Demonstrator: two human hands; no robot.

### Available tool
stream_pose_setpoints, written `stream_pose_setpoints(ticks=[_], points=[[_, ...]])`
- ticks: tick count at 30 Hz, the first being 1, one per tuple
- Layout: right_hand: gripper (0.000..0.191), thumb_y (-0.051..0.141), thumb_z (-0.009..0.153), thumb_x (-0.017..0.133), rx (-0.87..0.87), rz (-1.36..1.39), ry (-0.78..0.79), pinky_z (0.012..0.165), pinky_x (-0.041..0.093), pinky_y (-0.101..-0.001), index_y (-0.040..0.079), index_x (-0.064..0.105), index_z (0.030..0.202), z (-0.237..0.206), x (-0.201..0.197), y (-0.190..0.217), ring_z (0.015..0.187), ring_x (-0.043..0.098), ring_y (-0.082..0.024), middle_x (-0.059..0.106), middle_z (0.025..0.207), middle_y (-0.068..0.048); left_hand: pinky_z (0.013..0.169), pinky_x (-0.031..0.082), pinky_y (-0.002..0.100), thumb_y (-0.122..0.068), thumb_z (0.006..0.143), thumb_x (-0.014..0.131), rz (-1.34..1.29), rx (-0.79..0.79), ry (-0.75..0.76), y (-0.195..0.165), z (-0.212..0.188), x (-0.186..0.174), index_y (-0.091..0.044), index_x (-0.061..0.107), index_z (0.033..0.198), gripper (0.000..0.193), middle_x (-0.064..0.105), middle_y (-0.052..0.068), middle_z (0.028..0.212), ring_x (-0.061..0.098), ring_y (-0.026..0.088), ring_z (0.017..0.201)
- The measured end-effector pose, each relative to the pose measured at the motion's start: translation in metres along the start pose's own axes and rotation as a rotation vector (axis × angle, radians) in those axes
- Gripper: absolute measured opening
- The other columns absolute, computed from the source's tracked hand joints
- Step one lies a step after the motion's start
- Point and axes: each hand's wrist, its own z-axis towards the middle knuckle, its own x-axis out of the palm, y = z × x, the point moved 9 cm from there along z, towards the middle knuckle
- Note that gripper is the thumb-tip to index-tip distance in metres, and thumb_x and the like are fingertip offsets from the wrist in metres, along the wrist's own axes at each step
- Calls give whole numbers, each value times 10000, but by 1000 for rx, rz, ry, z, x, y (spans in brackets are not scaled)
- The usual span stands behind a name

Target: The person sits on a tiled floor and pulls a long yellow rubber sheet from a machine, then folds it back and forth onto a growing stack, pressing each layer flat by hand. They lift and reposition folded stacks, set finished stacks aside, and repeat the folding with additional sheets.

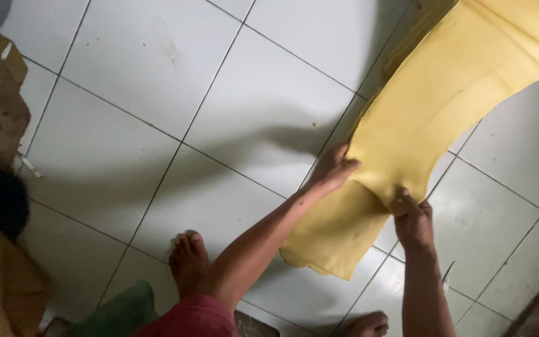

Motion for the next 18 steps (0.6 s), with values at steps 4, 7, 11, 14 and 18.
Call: stream_pose_setpoints(ticks=[4,7,11,14,18], points=[[115,104,1103,583,19,-14,-21,810,503,-288,0,586,1152,3,-10,-12,881,572,-109,609,962,-13,710,512,355,-243,912,678,-120,34,33,14,-5,-2,18,626,1162,365,657,117,911,598,189,801],[212,130,1106,569,6,-45,-27,783,491,-285,17,553,1285,3,-7,-6,888,568,-104,612,1021,-10,697,519,353,-260,886,675,-147,47,52,16,2,4,-3,625,1174,389,681,92,919,605,170,787],[350,154,1137,561,-85,-75,4,761,470,-288,29,498,1458,1,10,10,920,558,-103,619,1129,-15,723,544,350,-358,815,791,-28,69,-254,22,34,-16,-1,609,1137,514,678,84,953,641,145,844],[453,198,1064,528,-4,-82,14,961,521,-335,62,455,1490,-2,18,13,1139,614,-143,628,1267,-25,704,552,384,-301,957,686,-556,-129,261,34,71,36,-15,606,1118,338,647,56,933,622,173,798],[544,348,1055,453,114,110,42,1106,438,-403,71,415,1522,-8,21,25,1282,562,-209,592,1396,-58,711,553,395,-290,1005,647,-774,-353,773,-1,101,89,-23,606,1122,294,639,48,943,617,182,800]])
